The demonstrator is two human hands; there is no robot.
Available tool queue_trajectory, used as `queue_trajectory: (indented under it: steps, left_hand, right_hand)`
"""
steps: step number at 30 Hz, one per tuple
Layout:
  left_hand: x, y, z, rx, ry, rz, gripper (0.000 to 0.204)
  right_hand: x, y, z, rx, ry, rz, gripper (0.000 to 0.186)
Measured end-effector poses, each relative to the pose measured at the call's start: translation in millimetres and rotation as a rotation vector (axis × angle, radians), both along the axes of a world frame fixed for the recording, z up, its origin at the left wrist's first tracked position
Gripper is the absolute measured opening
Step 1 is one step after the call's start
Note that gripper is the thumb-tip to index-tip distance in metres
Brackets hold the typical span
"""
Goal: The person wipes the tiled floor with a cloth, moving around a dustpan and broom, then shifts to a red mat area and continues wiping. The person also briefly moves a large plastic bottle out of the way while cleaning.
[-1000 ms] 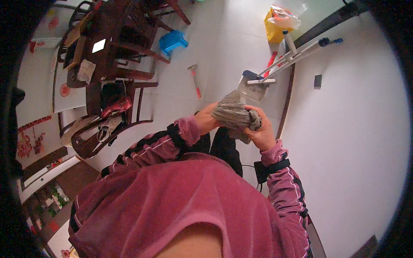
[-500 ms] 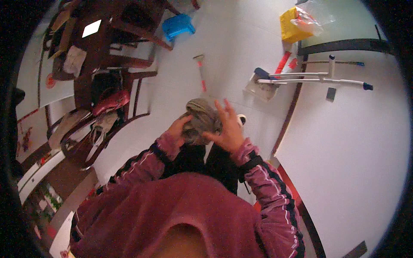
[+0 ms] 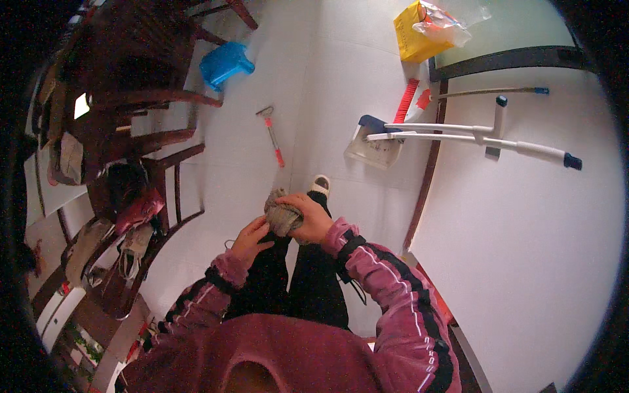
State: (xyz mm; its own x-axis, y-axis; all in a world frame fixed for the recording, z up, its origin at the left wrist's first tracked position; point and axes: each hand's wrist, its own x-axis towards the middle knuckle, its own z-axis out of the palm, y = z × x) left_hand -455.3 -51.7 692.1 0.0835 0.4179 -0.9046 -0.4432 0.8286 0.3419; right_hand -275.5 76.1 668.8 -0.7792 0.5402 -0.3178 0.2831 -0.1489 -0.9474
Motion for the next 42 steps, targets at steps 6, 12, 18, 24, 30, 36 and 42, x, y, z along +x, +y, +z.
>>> queue_trajectory:
  steps: [6,12,18,24,30,36,42]
  left_hand:
    - [24,58,-59,0.128,-0.003,0.426,0.045]
    - [11,99,-172,0.161,-0.114,0.522,0.035]
    - [-5,106,-262,0.103,0.256,0.071,0.035]
    - [-92,75,-234,-0.019,0.15,0.008,0.037]
    - [-240,18,-230,-0.32,0.419,0.303,0.048]
    - [-283,-122,-230,-0.555,0.546,0.475,0.05]
    - [-265,-163,-207,-0.843,0.584,0.516,0.065]
  right_hand:
    - [-10,31,-51,-0.002,0.035,-0.116,0.081]
    - [-14,66,-149,-0.156,0.083,-0.3,0.088]
    - [0,87,-304,-0.028,-0.147,-0.299,0.076]
    - [7,182,-457,0.462,-0.382,-0.519,0.072]
    - [-44,296,-563,0.771,-0.56,-0.453,0.075]
    - [-66,309,-634,0.833,-0.783,-0.371,0.078]
    - [-32,257,-629,0.649,-1.038,-0.586,0.071]
